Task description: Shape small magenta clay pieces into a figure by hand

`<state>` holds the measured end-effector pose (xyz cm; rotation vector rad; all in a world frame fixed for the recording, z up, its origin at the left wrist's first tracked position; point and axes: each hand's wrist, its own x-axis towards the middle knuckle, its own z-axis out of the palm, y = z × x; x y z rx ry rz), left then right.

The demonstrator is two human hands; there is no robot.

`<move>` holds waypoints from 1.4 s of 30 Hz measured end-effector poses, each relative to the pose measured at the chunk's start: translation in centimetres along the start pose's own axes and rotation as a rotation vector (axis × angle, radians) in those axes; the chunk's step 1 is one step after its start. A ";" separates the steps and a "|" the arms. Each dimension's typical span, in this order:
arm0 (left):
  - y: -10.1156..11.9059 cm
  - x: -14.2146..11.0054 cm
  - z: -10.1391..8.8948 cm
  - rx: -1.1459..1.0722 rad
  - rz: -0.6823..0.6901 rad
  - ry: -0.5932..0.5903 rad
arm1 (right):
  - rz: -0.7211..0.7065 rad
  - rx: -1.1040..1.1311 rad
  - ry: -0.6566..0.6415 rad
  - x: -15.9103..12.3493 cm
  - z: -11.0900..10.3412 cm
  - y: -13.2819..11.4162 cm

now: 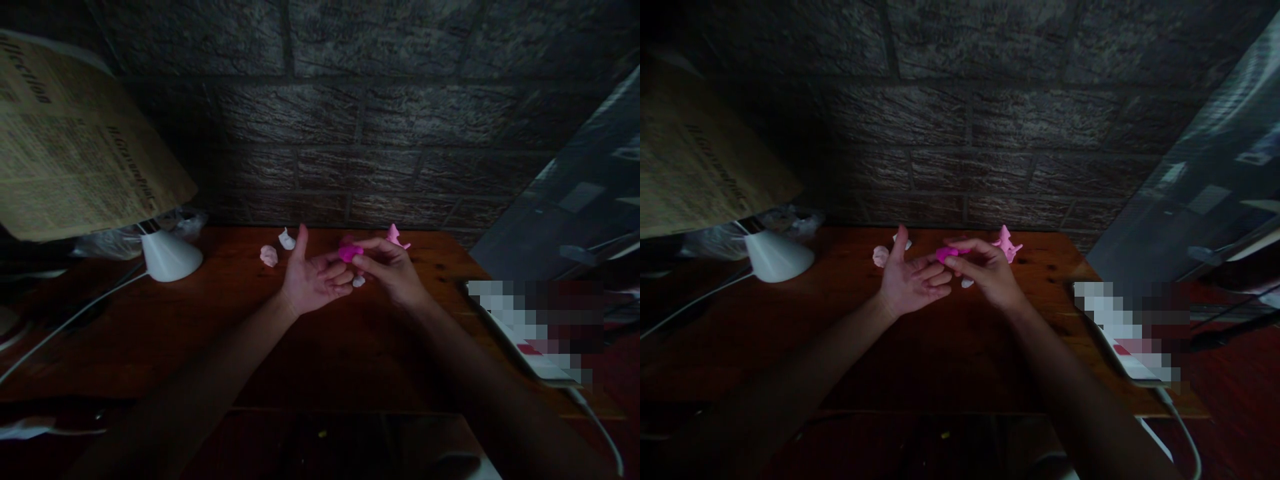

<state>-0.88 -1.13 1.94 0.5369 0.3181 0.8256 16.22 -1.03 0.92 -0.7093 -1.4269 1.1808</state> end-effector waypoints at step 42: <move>0.5 0.6 -0.7 0.407 0.130 0.041 | 0.022 -0.153 0.031 0.5 -0.4 -0.2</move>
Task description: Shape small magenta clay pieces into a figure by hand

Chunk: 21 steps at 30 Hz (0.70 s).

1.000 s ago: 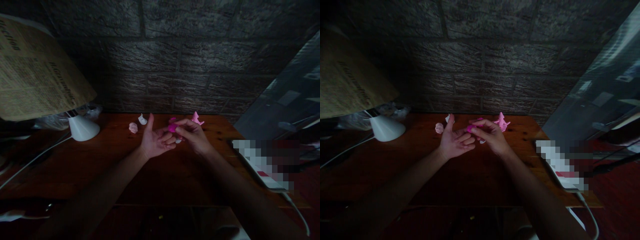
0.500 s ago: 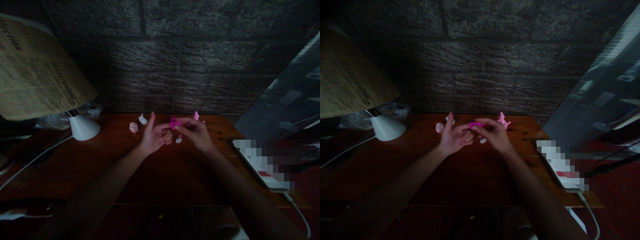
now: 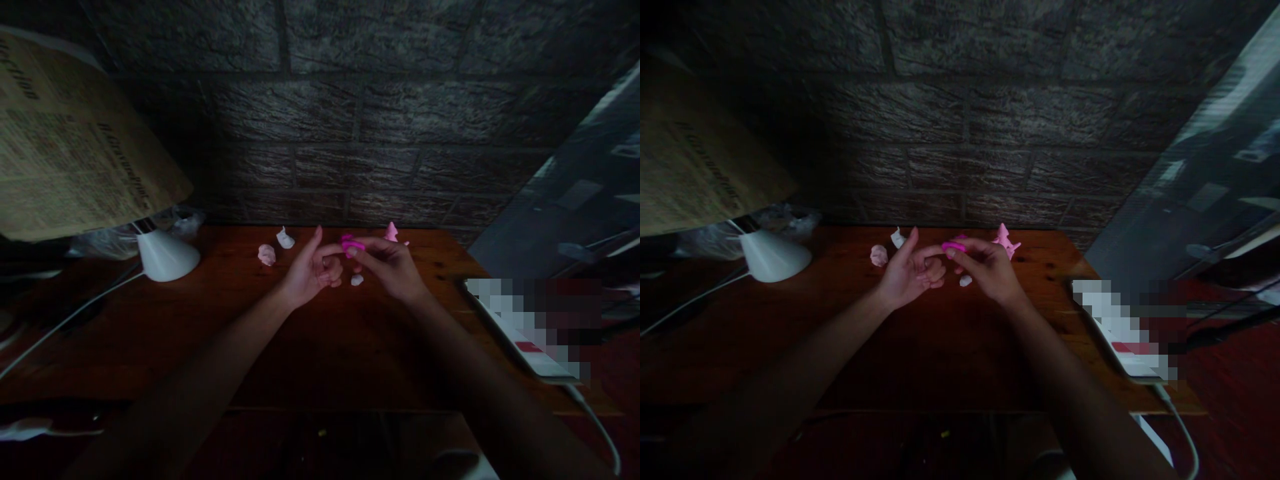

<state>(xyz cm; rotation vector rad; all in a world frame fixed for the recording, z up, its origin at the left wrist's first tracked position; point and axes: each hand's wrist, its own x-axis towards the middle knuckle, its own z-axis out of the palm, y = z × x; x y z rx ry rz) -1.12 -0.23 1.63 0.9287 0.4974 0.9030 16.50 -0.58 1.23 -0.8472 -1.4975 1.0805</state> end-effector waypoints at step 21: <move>-1.9 1.0 -1.1 0.337 0.271 0.217 | 0.132 0.137 0.092 0.4 -0.1 0.8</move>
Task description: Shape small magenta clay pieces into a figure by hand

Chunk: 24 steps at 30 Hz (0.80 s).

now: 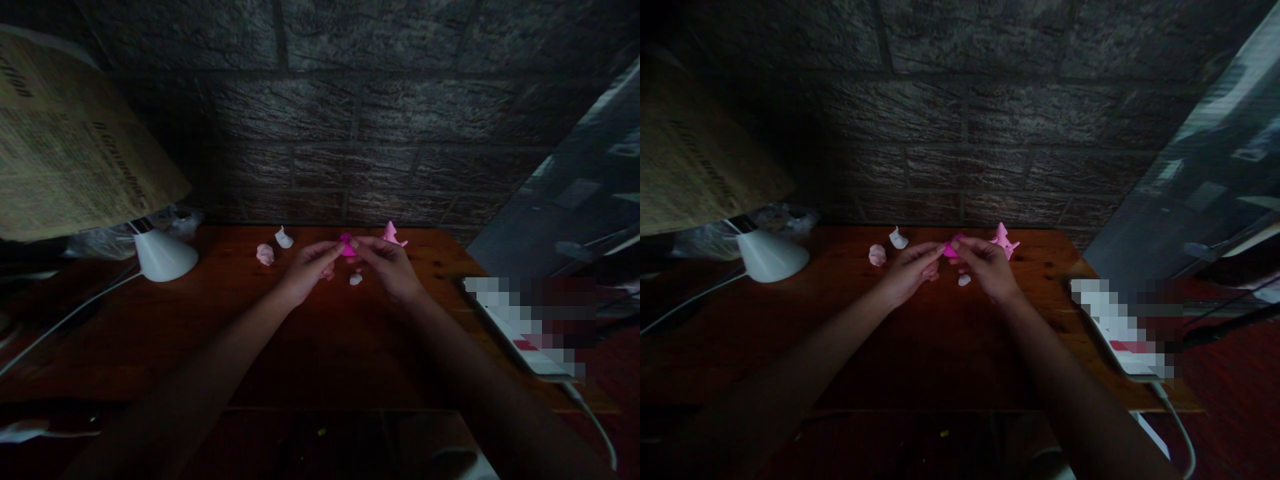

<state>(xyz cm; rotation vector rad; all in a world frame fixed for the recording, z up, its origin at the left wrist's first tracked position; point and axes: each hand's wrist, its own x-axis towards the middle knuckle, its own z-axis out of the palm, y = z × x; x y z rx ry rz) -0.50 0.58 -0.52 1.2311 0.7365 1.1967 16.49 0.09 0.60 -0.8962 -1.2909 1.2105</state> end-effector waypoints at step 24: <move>0.3 -0.1 -0.2 0.406 0.270 -0.012 | 0.134 0.173 -0.021 0.1 -0.3 0.4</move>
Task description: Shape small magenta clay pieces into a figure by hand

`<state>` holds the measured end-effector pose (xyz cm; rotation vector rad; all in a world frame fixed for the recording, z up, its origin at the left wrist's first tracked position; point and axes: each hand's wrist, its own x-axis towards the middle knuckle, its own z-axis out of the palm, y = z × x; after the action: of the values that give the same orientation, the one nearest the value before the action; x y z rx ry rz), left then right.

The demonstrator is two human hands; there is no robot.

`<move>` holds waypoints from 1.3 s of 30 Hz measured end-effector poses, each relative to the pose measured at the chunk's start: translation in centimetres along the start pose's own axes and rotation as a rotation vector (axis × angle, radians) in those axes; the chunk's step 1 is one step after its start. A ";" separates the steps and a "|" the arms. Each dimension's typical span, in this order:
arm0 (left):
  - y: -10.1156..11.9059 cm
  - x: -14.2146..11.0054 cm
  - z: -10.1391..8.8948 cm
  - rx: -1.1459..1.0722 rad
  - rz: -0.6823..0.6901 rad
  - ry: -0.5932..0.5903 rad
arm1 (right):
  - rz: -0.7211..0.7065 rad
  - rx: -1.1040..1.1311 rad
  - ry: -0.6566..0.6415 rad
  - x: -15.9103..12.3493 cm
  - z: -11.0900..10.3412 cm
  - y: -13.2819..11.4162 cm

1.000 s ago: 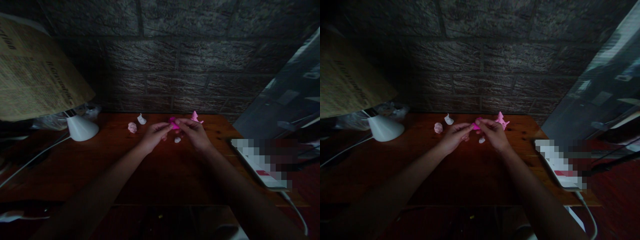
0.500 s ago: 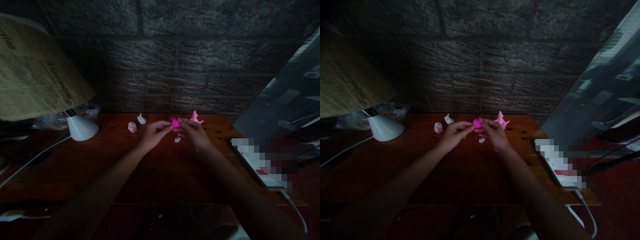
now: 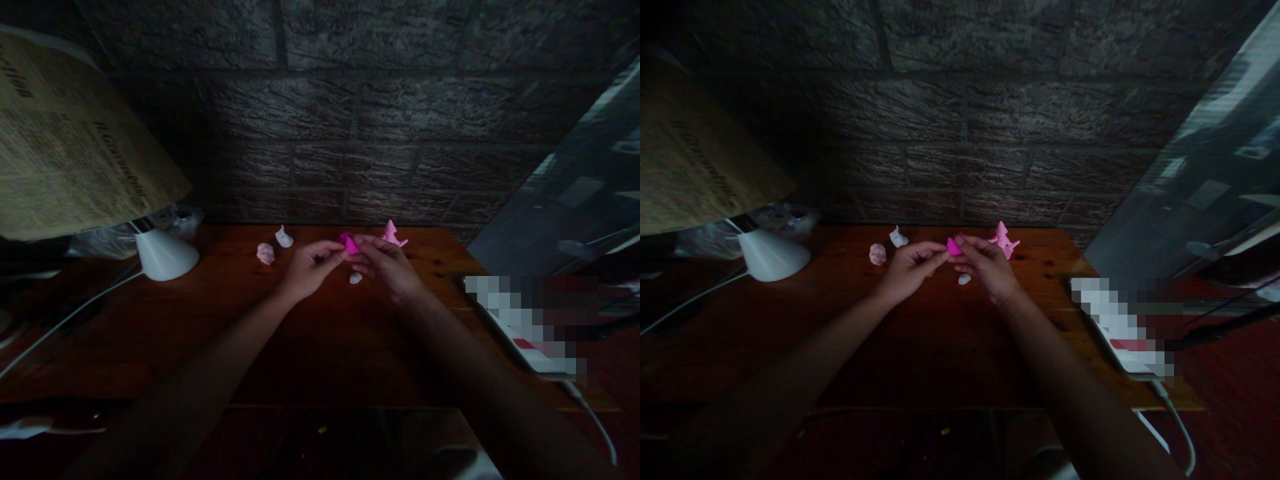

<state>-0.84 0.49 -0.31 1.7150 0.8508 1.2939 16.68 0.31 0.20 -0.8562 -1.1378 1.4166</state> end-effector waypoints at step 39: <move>0.1 -0.1 0.1 -0.027 -0.105 0.057 | -0.071 -0.060 -0.014 -0.2 0.5 0.1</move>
<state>-0.74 0.33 -0.25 1.5974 0.9396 1.2829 16.22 0.04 0.26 -0.8405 -1.2153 1.3381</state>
